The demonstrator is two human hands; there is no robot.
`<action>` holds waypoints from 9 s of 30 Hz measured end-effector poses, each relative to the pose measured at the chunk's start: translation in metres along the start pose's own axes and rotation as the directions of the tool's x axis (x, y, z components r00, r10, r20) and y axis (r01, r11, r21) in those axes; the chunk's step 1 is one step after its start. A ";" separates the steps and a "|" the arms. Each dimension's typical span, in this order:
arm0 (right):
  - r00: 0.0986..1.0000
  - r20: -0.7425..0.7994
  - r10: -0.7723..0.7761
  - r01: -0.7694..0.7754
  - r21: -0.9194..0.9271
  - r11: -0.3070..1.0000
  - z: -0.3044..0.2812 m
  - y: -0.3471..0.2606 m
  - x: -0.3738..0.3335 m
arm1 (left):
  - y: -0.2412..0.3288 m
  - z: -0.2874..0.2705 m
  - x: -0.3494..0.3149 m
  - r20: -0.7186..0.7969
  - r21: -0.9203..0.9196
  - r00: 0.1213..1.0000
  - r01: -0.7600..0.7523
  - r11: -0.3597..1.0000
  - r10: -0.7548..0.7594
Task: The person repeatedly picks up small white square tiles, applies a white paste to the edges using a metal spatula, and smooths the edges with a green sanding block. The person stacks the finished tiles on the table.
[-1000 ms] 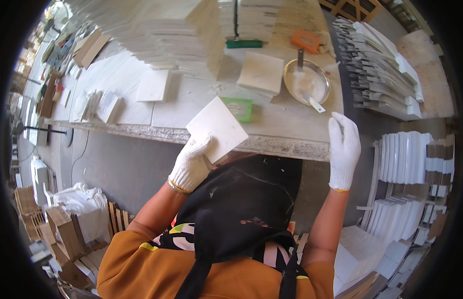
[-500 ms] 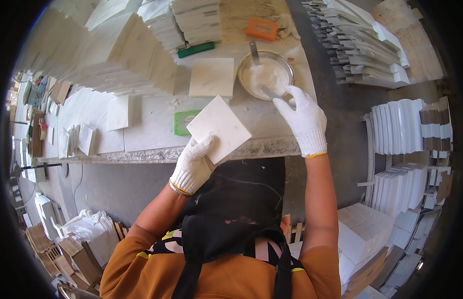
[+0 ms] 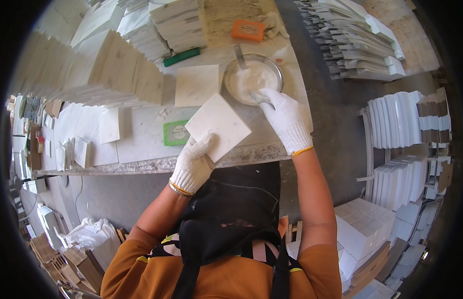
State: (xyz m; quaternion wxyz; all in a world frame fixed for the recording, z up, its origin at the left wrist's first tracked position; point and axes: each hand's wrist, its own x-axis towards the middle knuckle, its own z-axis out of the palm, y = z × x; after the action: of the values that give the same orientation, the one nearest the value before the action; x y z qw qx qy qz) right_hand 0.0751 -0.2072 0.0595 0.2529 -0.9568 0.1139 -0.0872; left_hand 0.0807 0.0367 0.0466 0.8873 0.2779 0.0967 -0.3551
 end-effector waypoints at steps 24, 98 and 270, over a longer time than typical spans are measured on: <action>0.934 0.103 0.342 -0.336 0.573 0.747 -0.041 -0.004 -0.031 | 0.009 -0.007 -0.011 -0.020 0.103 0.994 -0.100 0.990 0.103; 0.828 0.093 -0.554 0.559 -0.233 0.796 0.049 -0.144 -0.045 | 0.061 -0.132 -0.162 -0.322 -0.137 0.897 -0.361 0.923 0.303; 0.902 -0.113 -0.417 0.405 -0.115 0.907 0.019 -0.124 -0.025 | 0.035 -0.032 -0.022 0.032 0.415 0.991 -0.130 0.900 0.128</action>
State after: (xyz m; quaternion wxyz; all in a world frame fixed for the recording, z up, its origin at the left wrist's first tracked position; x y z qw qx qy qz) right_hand 0.0770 -0.0874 0.1028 0.1778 -0.9615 -0.0697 -0.1977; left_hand 0.0897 0.0878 0.0431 0.8293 0.4658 -0.0014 -0.3086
